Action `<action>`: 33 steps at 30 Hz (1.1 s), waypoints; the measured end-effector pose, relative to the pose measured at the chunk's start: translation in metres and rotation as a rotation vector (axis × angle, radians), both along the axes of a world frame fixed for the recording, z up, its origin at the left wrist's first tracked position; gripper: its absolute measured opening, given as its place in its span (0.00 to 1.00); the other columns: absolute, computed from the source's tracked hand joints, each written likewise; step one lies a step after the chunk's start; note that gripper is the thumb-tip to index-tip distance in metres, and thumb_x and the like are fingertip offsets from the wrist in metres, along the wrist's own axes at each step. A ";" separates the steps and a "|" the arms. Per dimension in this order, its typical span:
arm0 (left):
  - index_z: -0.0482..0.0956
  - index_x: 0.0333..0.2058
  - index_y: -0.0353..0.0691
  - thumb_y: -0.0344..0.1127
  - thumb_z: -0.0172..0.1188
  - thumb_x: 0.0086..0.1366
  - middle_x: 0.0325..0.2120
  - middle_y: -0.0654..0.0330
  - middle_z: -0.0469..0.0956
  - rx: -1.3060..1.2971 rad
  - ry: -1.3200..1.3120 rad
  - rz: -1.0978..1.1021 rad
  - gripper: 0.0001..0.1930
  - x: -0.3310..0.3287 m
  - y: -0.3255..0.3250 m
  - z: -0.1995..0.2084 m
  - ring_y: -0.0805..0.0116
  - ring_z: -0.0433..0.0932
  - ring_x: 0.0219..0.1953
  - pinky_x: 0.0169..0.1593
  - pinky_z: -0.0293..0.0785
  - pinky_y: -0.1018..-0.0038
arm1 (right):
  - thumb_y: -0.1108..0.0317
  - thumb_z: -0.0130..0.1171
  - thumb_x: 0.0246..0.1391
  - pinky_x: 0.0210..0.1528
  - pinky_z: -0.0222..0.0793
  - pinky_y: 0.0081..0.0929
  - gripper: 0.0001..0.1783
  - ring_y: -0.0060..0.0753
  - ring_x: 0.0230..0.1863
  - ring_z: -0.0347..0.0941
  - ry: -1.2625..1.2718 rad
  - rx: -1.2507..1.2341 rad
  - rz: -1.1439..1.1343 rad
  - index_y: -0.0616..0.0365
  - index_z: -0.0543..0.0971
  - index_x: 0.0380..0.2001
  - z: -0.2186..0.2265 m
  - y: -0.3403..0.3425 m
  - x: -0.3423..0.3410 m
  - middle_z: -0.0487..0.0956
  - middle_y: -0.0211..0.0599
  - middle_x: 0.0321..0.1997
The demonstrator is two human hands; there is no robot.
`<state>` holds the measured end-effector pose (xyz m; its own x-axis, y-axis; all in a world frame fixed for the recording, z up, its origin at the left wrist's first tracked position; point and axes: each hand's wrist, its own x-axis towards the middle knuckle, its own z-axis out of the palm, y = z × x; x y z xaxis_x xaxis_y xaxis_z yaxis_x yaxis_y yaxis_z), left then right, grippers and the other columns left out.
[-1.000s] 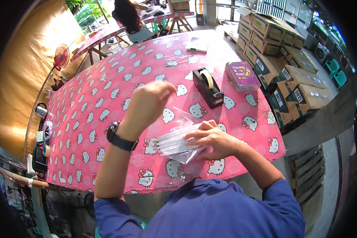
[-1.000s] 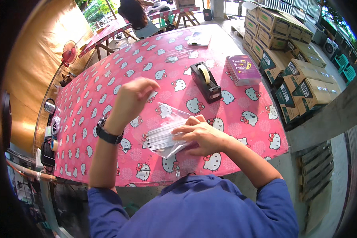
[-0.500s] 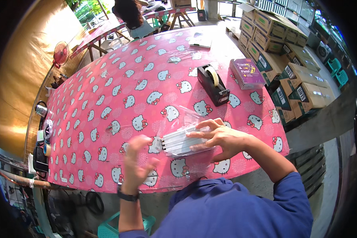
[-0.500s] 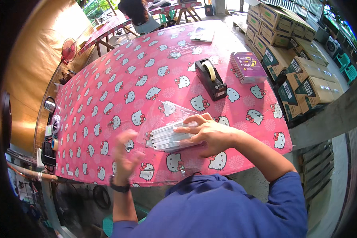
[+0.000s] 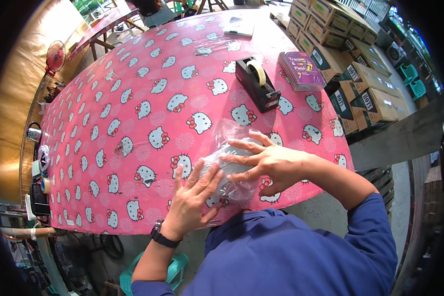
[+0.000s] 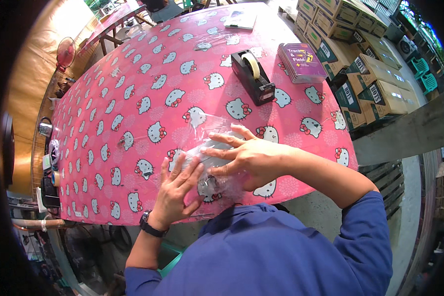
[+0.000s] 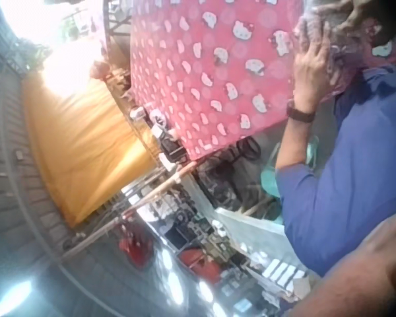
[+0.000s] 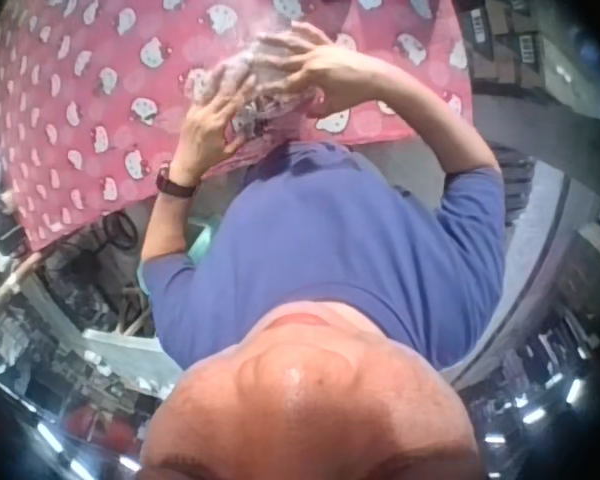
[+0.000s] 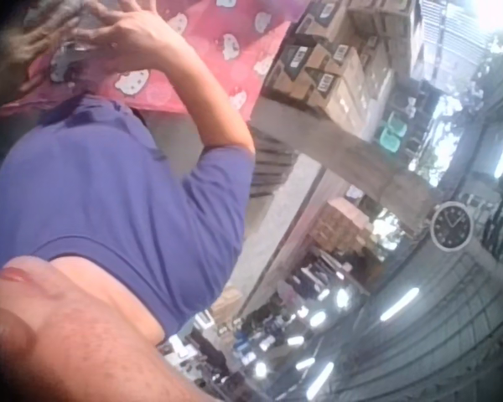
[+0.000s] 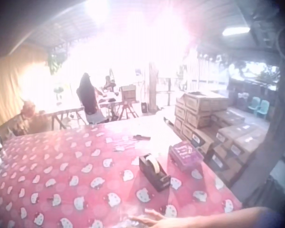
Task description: The person places a notebook into a plastic bag, seals it using tape, and repeats the process with additional notebooks.
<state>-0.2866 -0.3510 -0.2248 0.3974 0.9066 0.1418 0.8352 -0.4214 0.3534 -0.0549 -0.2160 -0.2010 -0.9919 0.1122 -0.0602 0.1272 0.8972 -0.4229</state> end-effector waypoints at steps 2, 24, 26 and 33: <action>0.63 0.60 0.50 0.42 0.64 0.48 0.63 0.64 0.56 0.008 0.006 -0.028 0.38 0.009 0.005 -0.001 0.58 0.49 0.67 0.65 0.37 0.46 | 0.62 0.67 0.28 0.66 0.32 0.58 0.43 0.49 0.72 0.36 -0.002 0.010 0.004 0.29 0.69 0.56 0.002 -0.003 0.001 0.50 0.34 0.71; 0.65 0.58 0.62 0.42 0.71 0.39 0.62 0.66 0.58 0.043 0.063 0.055 0.43 0.011 0.021 0.005 0.55 0.54 0.64 0.60 0.59 0.51 | 0.57 0.63 0.48 0.31 0.65 0.27 0.16 0.21 0.25 0.70 0.641 0.371 -1.116 0.60 0.82 0.25 -0.158 0.201 0.052 0.77 0.30 0.22; 0.65 0.58 0.61 0.42 0.71 0.40 0.62 0.66 0.58 0.036 0.061 0.062 0.42 0.008 0.020 0.003 0.55 0.54 0.64 0.60 0.59 0.51 | 0.60 0.63 0.49 0.29 0.64 0.27 0.13 0.23 0.21 0.67 0.677 0.415 -1.065 0.61 0.80 0.25 -0.163 0.169 0.053 0.75 0.30 0.22; 0.65 0.58 0.61 0.39 0.70 0.37 0.62 0.65 0.58 0.059 0.047 0.039 0.44 0.013 0.020 0.005 0.54 0.53 0.65 0.63 0.57 0.56 | 0.64 0.63 0.49 0.16 0.52 0.17 0.08 0.16 0.16 0.59 0.491 -1.149 -1.300 0.57 0.78 0.25 -0.174 0.153 0.066 0.67 0.23 0.16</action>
<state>-0.2731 -0.3306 -0.2199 0.3690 0.9124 0.1769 0.8668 -0.4066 0.2888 0.0115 -0.0629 -0.3748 -0.2620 0.8693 -0.4192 0.1211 -0.4013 -0.9079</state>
